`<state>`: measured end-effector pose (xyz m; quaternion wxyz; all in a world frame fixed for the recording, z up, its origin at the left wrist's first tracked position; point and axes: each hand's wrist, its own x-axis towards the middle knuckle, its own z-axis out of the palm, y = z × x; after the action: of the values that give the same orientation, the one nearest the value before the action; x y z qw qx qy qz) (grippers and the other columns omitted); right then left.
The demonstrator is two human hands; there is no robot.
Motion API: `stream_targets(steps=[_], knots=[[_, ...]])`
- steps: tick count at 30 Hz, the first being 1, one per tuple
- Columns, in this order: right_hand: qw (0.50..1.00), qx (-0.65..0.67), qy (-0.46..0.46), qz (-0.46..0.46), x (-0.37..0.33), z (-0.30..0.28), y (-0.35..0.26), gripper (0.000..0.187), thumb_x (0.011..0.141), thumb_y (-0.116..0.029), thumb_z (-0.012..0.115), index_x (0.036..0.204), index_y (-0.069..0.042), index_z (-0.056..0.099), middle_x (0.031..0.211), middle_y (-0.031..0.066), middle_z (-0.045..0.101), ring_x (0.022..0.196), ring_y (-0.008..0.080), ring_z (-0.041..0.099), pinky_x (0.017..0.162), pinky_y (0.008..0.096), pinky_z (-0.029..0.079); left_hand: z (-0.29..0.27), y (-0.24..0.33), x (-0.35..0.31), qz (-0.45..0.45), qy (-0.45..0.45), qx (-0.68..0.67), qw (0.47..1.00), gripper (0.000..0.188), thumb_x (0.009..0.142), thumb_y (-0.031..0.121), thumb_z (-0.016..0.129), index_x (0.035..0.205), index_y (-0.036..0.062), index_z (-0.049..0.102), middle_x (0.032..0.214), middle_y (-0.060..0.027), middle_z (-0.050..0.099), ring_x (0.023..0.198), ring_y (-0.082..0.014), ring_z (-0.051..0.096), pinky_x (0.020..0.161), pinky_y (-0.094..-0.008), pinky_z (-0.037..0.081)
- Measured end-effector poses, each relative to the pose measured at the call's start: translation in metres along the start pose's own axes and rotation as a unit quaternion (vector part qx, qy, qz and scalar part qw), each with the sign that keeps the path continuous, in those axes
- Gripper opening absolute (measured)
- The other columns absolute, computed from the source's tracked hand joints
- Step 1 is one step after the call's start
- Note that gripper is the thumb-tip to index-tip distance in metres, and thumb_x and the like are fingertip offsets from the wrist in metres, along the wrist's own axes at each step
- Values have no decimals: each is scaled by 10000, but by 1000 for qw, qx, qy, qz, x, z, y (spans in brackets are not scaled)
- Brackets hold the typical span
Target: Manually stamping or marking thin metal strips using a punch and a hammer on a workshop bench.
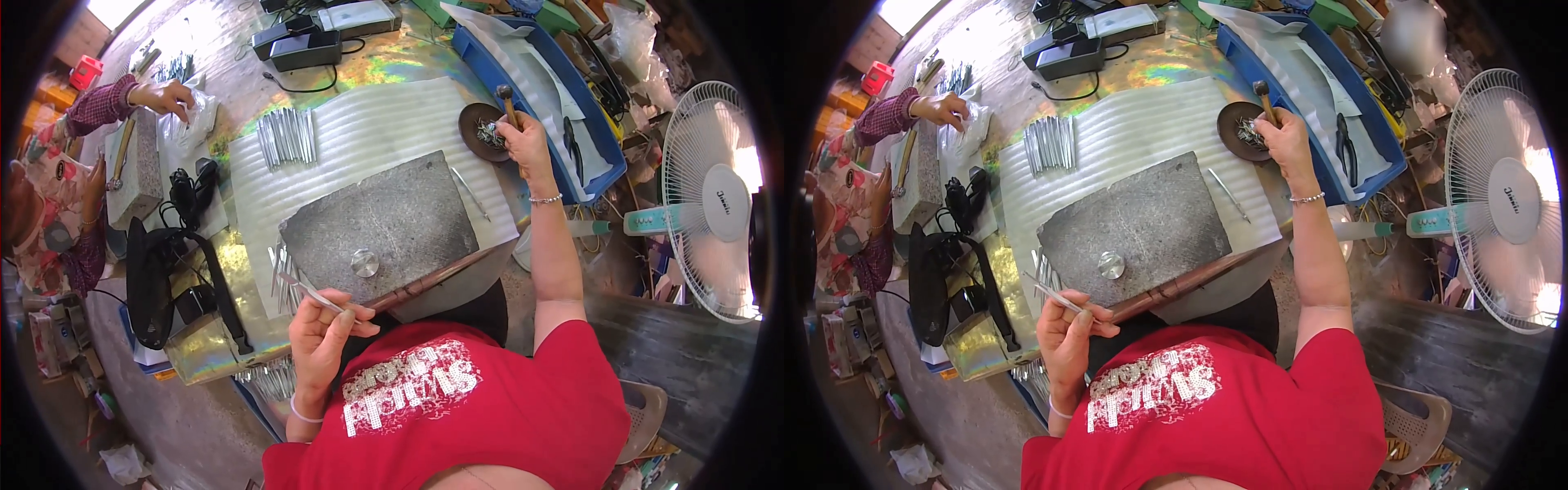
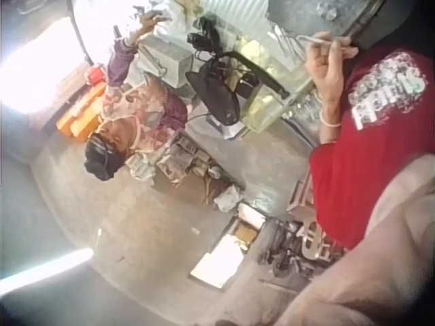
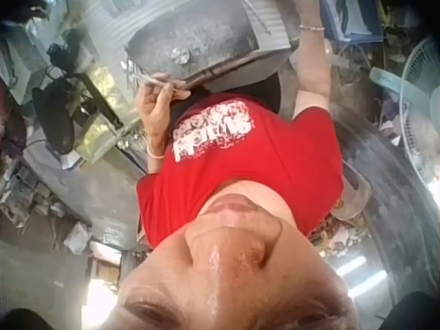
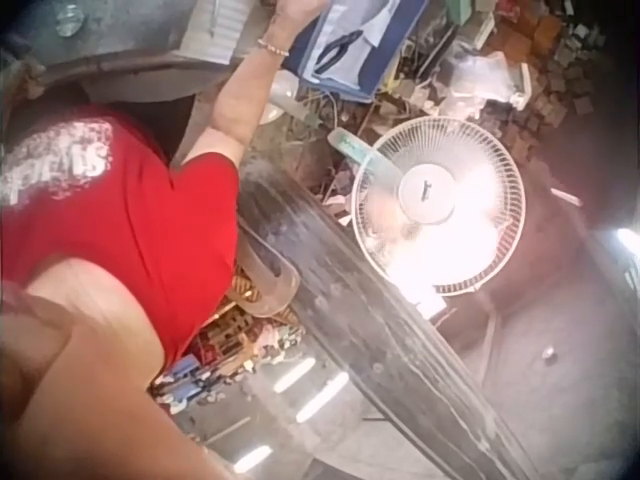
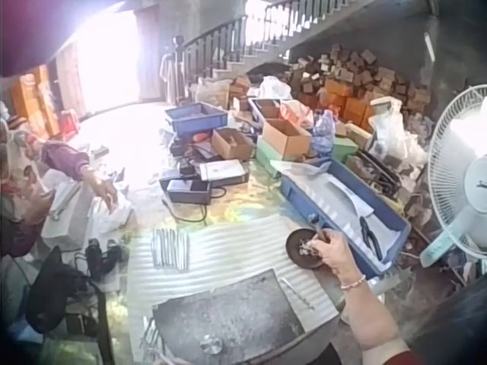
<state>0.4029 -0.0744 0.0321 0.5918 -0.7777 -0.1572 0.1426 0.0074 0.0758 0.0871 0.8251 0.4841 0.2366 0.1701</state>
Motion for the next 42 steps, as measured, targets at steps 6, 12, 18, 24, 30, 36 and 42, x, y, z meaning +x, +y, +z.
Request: stream_targets(steps=[6,12,18,24,30,36,42], knots=[[1000,-3,9,10,-10,4,-6,47,834,-100,596,837,-58,575,671,-11,564,430,-3,388,351,156,256,-3,0,-5,4,-9,-2,1000,197,904,-6,491,1094,-34,449,902,-211,641,748,-258,669,698,-336,561],[982,131,-122,66,-87,35,-72,88,824,-77,561,749,-31,554,619,-5,535,418,3,359,357,174,249,-4,-4,3,-58,3,-151,987,158,913,13,471,1064,-34,458,943,-217,625,761,-277,669,682,-346,578],[949,107,-296,23,-183,81,-88,61,750,-32,644,795,-19,605,649,-47,539,569,13,450,515,187,353,-4,-19,24,-66,-52,-366,927,159,934,70,485,1055,-30,511,997,-162,589,830,-247,666,685,-312,590],[933,108,-338,-68,-204,111,-93,81,740,-20,641,785,-35,576,560,-41,443,481,20,367,445,205,310,-7,-17,20,-89,-56,-394,913,177,931,126,512,1048,-7,521,974,-153,607,789,-227,665,667,-311,578],[930,105,-343,-77,-210,120,-95,108,741,-13,630,837,-32,583,565,-22,463,478,25,378,444,210,323,-9,-17,15,-89,-67,-395,912,179,928,133,522,1046,-2,525,949,-154,620,741,-212,658,656,-293,556],[927,74,-363,-55,-211,120,-107,58,762,43,596,803,14,567,669,-10,559,550,11,469,475,177,349,-12,-16,14,-84,-72,-371,922,173,925,121,526,1038,-9,523,945,-156,624,743,-213,660,664,-289,559],[936,58,-336,-89,-211,124,-103,83,740,56,597,793,2,562,654,-12,555,536,10,465,463,175,344,-5,-13,12,-3,-43,-285,958,157,904,72,547,1012,-39,522,956,-166,624,778,-219,664,713,-301,570]])
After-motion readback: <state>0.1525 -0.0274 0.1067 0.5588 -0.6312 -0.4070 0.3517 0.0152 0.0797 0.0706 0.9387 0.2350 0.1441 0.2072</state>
